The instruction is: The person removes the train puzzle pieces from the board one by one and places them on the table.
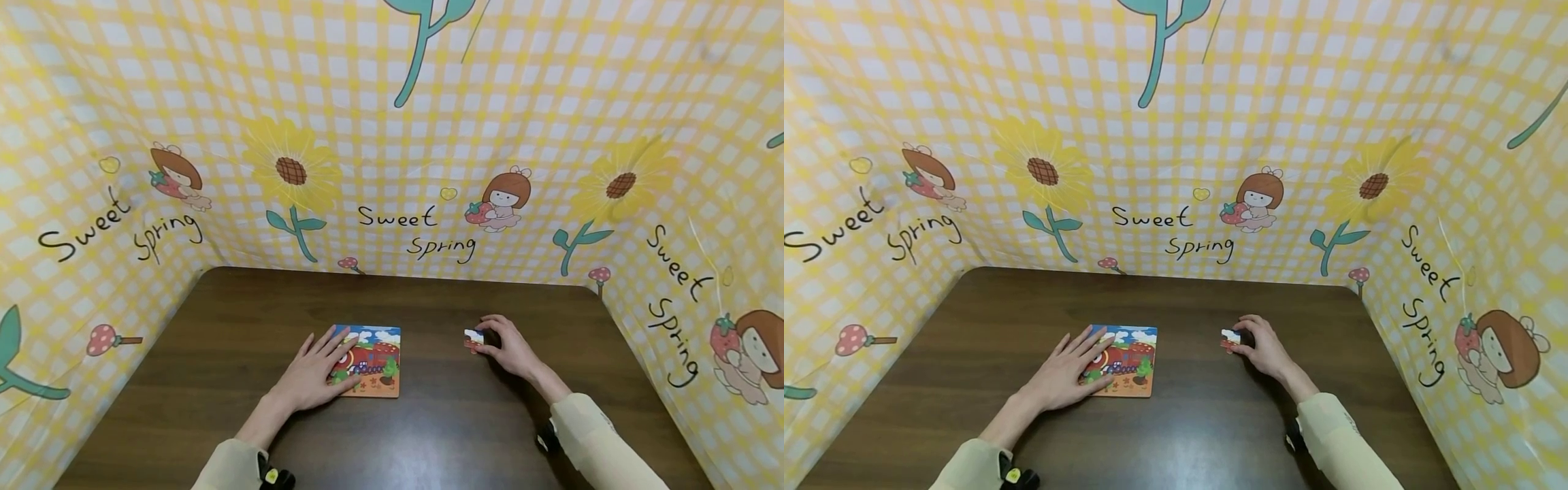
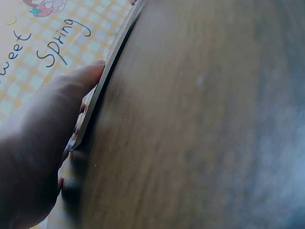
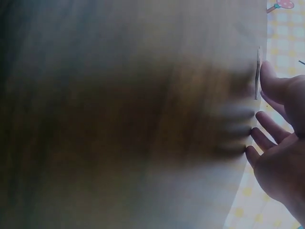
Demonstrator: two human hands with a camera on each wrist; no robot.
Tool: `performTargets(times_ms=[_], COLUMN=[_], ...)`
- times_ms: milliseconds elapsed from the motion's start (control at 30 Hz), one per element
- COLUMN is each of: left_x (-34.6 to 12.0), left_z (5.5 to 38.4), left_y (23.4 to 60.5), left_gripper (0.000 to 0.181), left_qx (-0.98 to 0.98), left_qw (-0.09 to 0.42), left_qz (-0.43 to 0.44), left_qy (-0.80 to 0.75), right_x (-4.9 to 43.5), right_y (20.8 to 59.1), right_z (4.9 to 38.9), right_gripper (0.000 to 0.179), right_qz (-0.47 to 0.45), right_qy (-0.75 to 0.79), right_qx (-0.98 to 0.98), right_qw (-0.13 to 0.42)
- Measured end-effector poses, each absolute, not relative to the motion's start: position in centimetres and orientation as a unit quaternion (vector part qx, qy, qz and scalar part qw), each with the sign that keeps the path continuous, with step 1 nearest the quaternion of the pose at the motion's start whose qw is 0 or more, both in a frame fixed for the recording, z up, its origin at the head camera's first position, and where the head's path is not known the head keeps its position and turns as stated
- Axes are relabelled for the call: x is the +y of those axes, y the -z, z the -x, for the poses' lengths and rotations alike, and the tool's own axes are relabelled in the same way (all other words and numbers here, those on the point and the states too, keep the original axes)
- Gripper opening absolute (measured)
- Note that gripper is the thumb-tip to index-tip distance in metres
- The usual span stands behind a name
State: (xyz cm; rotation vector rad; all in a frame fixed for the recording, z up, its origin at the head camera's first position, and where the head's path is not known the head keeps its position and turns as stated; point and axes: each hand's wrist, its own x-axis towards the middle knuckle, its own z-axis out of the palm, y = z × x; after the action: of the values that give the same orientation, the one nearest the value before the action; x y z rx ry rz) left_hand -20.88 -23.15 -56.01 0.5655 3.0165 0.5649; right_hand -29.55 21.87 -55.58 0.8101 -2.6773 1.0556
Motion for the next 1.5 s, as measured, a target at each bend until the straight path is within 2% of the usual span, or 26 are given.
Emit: performTargets(times_ms=[233,333,467,700,833,1033,1133,1400,1500], left_x=[-23.2,-23.3,-23.3,-23.3,-23.2,-23.2,-23.2,-23.2,-23.3], left_z=[20.8,20.8,20.9,20.9,20.9,20.9,20.9,21.0,21.0], left_y=[56.0,56.2,56.3,56.4,56.3,56.4,56.5,56.4,56.4], left_gripper=[0.086,0.086,0.086,0.087,0.087,0.086,0.086,0.086,0.086], left_qx=[0.966,0.966,0.967,0.966,0.966,0.967,0.966,0.966,0.967], left_qw=[0.015,0.012,0.009,0.011,0.012,0.01,0.01,0.007,0.008], left_qz=[-0.184,-0.183,-0.182,-0.184,-0.183,-0.182,-0.183,-0.184,-0.183], left_qy=[-0.183,-0.181,-0.179,-0.182,-0.18,-0.179,-0.182,-0.181,-0.178], right_x=[22.1,20.9,18.1,15.3,14.1,13.0,12.2,9.1,8.2], right_y=[57.5,56.8,53.3,52.3,52.8,57.2,57.8,56.1,57.0], right_z=[30.7,30.4,28.8,28.2,28.2,29.5,29.5,28.9,29.5], right_gripper=[0.057,0.062,0.063,0.061,0.063,0.068,0.068,0.066,0.067], right_qz=[-0.242,-0.236,-0.234,-0.231,-0.256,-0.301,-0.315,-0.353,-0.362], right_qy=[-0.345,-0.357,-0.376,-0.361,-0.369,-0.348,-0.329,-0.34,-0.32], right_qx=[-0.905,-0.902,-0.897,-0.903,-0.893,-0.887,-0.89,-0.872,-0.875], right_qw=[0.063,0.048,0.013,-0.017,-0.01,0.025,0.025,0.014,0.018])
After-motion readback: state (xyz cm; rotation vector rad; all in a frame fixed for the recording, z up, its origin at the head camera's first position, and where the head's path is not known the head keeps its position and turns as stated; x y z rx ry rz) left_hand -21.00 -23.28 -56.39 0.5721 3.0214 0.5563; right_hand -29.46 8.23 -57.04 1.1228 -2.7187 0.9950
